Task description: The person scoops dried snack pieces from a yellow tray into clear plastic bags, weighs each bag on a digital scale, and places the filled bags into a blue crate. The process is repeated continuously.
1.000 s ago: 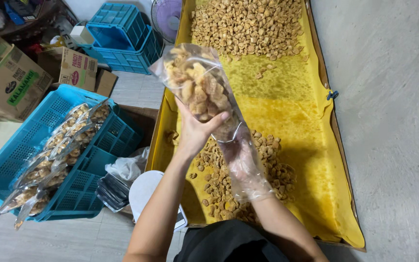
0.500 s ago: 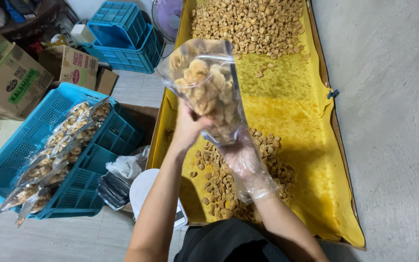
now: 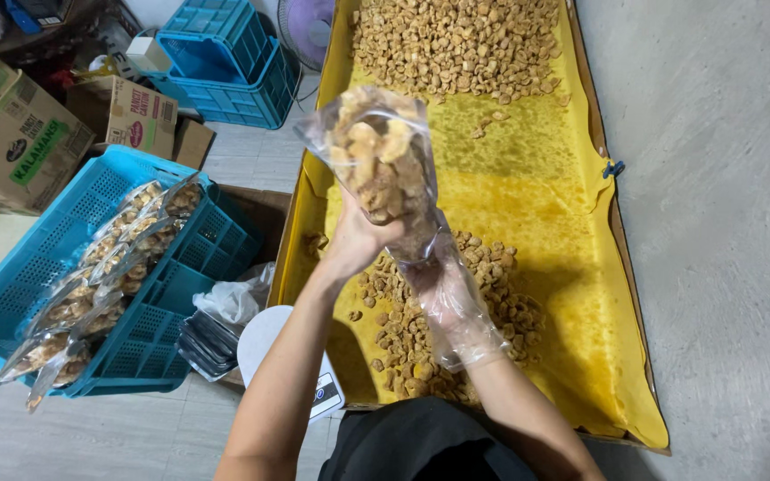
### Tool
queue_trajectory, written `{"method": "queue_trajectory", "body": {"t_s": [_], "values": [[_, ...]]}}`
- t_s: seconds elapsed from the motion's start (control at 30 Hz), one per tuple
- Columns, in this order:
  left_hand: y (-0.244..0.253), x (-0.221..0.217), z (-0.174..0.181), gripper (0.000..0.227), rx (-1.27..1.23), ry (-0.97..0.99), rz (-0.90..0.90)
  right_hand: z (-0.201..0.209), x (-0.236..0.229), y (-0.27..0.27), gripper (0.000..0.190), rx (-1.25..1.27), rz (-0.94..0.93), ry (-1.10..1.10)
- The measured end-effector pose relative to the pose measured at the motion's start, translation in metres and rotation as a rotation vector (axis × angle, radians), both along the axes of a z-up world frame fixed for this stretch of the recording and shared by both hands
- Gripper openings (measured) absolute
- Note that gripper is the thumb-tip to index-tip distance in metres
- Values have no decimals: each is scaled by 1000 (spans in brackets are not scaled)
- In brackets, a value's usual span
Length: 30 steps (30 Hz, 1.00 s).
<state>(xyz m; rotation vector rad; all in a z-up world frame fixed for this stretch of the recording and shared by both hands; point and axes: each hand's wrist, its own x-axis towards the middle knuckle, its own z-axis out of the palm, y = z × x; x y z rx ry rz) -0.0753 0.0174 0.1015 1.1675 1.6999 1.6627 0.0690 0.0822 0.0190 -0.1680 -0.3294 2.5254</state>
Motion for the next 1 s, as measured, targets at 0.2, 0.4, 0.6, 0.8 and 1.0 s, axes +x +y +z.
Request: {"method": "queue_trajectory", "body": {"t_s": [0.2, 0.4, 0.6, 0.8, 1.0], "values": [[-2, -33, -12, 129, 293, -511, 0, 16, -2, 3, 50, -26, 53, 15], [4, -13, -41, 125, 31, 36, 68, -5, -4, 2, 50, -183, 134, 85], [-8, -19, -26, 115, 146, -25, 41, -26, 30, 40, 48, -994, 647, 908], [-4, 0, -12, 103, -47, 19, 48, -37, 13, 60, 40, -2082, 1207, 1174], [-15, 7, -6, 126, 32, 171, 48, -42, -39, 76, 24, -3890, 2043, 953]]}}
